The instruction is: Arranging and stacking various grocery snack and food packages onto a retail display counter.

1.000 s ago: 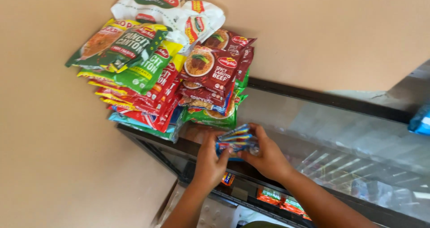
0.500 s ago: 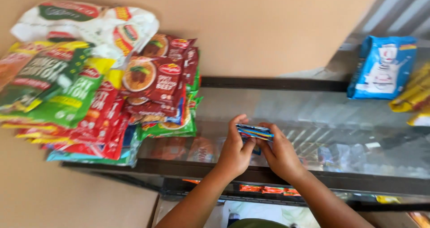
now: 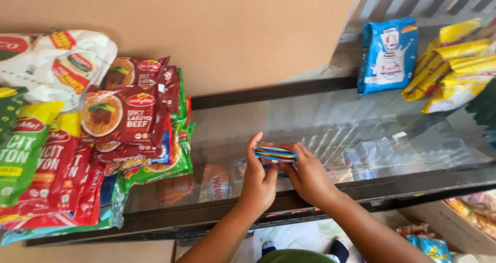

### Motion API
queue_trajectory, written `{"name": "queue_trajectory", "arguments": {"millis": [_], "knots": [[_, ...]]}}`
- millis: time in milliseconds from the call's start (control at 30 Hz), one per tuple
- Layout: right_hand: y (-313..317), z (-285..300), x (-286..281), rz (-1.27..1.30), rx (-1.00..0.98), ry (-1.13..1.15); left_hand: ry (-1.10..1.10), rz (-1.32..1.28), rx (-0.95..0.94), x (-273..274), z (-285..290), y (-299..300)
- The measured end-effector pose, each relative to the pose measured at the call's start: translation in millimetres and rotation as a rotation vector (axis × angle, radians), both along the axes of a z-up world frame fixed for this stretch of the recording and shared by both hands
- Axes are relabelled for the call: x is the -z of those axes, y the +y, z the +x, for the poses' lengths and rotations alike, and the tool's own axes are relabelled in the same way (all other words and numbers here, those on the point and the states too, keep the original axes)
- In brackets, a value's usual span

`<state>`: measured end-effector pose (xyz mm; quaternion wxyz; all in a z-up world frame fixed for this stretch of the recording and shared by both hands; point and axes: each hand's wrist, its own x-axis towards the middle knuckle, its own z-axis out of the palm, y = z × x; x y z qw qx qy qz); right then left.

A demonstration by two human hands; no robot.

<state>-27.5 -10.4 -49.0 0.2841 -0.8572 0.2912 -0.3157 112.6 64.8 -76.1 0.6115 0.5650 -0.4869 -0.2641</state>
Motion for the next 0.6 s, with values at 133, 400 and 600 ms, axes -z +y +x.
{"name": "queue_trajectory", "arguments": {"millis": [133, 400, 600], "knots": [[1.9, -5.0, -10.4, 0.004, 0.025, 0.013, -0.012, 0.021, 0.060, -6.5, -0.7, 4.3], [-1.3, -14.7, -2.5, 0.095, -0.018, -0.079, -0.203, 0.088, 0.104, -7.3, 7.1, -2.6], [-11.2, -52.0, -17.6, 0.320, 0.089, -0.035, -0.321, 0.198, 0.173, -49.3, -18.7, -14.6]]}}
